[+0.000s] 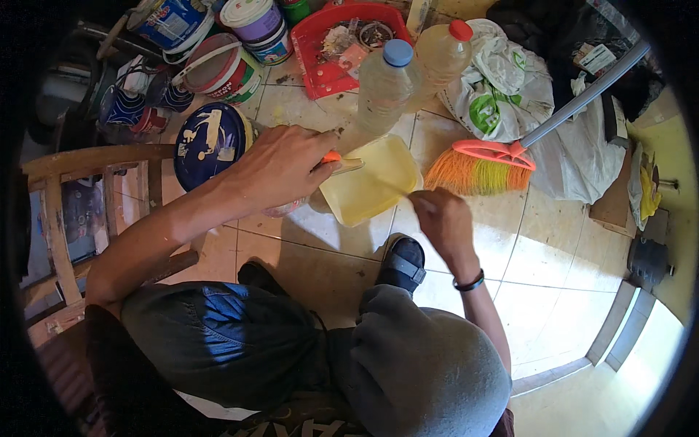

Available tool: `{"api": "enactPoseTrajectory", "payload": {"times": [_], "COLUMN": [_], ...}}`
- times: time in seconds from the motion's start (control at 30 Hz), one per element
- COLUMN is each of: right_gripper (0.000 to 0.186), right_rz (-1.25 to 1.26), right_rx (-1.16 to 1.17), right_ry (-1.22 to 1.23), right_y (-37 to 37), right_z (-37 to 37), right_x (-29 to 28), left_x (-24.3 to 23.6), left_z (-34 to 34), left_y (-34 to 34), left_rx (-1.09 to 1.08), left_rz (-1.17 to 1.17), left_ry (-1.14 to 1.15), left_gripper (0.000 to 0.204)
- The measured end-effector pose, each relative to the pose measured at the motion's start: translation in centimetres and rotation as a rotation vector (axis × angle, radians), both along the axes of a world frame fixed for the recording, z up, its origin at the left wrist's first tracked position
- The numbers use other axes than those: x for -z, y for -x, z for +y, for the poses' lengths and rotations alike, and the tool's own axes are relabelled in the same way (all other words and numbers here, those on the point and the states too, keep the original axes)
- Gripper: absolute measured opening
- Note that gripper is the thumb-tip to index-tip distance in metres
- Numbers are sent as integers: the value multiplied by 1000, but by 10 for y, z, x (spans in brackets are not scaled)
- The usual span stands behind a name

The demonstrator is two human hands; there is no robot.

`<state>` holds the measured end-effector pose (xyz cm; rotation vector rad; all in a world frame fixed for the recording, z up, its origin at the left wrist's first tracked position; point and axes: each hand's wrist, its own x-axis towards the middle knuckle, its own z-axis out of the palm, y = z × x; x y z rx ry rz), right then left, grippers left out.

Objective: The person mixes yellow paint in a tray using a wooden stick, pours water from a bottle into the mixture, and stirs it thoroughly.

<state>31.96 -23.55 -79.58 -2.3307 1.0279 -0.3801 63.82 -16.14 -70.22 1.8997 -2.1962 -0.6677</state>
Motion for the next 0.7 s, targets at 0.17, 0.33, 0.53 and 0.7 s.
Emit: {"api": "enactPoseTrajectory", "payload": {"times": [0.17,0.33,0.53,0.7], "right_gripper": [15,21,26,18], "right_rz": [50,92,79,62], "right_rx": [77,-9,-159,-184], "right_ry": [61,173,16,-65], "right_y": [-1,-12,-27,-12], "right_z": [-19,20,71,51], "right_x": [-10,-3,-6,-11], "left_x": [-3,-1,1,0], "left_z": [1,-3,-1,0], "left_y": [0,2,0,1], "left_rx": [-8,2,2,2], "left_rz": [17,35,1,6], "left_ry": [4,19,1,18], "left_gripper": [28,26,27,27]}}
